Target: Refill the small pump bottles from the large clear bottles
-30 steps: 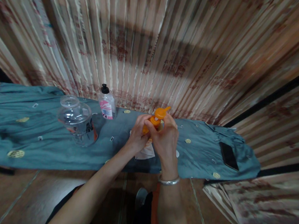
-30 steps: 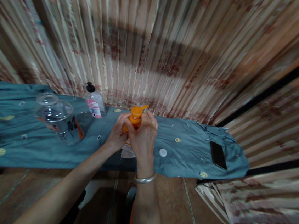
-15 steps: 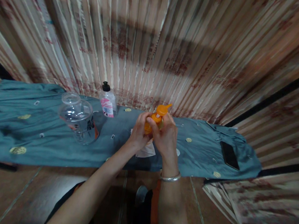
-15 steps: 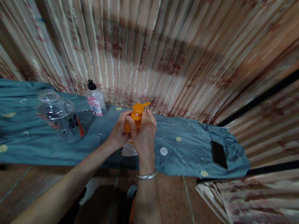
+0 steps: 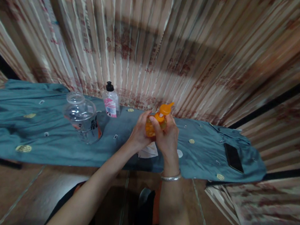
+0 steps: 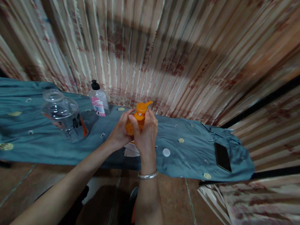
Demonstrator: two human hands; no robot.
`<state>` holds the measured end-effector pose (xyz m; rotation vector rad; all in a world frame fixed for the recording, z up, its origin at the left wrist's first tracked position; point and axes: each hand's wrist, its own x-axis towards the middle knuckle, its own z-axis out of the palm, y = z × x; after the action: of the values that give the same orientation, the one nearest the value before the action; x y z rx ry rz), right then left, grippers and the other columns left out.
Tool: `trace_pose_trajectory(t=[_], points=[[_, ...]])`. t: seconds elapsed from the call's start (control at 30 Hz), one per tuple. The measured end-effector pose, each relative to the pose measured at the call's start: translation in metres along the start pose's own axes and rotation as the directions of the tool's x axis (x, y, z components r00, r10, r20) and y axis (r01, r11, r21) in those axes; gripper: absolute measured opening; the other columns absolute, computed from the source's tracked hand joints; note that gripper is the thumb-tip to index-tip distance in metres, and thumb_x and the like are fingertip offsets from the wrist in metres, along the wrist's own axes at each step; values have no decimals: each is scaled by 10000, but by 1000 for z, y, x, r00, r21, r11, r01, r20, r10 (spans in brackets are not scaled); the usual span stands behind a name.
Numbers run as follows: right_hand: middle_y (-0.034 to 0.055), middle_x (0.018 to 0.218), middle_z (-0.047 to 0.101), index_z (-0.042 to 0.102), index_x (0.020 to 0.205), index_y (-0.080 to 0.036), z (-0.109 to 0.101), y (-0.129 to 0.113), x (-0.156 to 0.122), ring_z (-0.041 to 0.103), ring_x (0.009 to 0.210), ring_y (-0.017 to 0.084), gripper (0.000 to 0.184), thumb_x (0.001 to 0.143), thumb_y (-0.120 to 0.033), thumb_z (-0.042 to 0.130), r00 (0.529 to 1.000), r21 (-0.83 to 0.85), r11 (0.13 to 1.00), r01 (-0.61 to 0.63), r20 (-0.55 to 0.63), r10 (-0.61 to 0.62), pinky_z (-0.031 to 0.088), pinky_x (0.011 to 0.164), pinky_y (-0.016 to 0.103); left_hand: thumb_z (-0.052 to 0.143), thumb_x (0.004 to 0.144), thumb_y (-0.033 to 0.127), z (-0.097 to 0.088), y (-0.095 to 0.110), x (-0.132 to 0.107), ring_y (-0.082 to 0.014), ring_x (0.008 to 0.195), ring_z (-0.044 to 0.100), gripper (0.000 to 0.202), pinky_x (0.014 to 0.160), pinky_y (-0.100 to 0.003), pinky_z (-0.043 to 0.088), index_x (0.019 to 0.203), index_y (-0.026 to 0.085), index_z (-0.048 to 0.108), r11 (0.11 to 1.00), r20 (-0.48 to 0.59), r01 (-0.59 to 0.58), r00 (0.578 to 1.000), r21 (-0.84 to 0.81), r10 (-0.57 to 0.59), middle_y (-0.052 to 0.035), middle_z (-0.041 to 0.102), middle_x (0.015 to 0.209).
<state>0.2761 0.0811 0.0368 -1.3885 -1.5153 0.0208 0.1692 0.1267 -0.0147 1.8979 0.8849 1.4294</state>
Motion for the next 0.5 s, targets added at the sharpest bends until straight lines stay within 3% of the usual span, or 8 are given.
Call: trace_pose_trajectory(t=[0.1, 0.2, 0.33, 0.43, 0.5], points=[[109, 1027, 676, 609, 985, -190, -1, -5, 0, 634, 1030, 269, 319, 901, -495, 567, 999, 40, 999, -30, 41, 29, 489, 929, 436, 807, 586, 220, -4, -2, 0, -319, 1182, 600, 693, 1034, -521, 466, 1216, 212, 518, 999, 22, 40, 999, -28, -39, -126, 616, 1256], [131, 1176, 666, 593, 1150, -188, -4, -4, -1, 615, 1123, 273, 433, 897, -537, 558, 999, 90, 996, -15, 43, 11, 473, 979, 446, 826, 570, 228, -7, -4, -1, -303, 1092, 639, 637, 975, -497, 501, 1142, 232, 546, 995, -11, 88, 996, -55, -88, -89, 650, 1163], [130, 1359, 604, 521, 1318, -199, -4, 23, -7, 566, 1254, 243, 480, 978, -515, 401, 997, 130, 991, -22, -69, 32, 450, 1035, 436, 868, 515, 249, -13, -10, -1, -296, 1054, 648, 715, 943, -485, 515, 1139, 241, 519, 980, -91, 155, 982, -125, -167, -70, 651, 1120], [132, 1235, 687, 580, 1254, -174, 5, 56, -15, 638, 1151, 235, 401, 995, -409, 385, 989, -54, 988, -146, -35, 145, 481, 994, 413, 870, 511, 279, -18, -16, 1, -266, 1013, 667, 722, 913, -443, 537, 1126, 251, 493, 963, -139, 181, 967, -202, -211, -47, 660, 1082], [173, 1231, 685, 601, 1233, -135, 15, 74, -23, 647, 1150, 241, 344, 969, -287, 442, 953, -312, 922, -227, 124, 277, 473, 995, 380, 865, 519, 315, -21, -20, 1, -249, 983, 676, 720, 891, -424, 550, 1121, 253, 476, 951, -168, 188, 958, -246, -233, -35, 660, 1061]])
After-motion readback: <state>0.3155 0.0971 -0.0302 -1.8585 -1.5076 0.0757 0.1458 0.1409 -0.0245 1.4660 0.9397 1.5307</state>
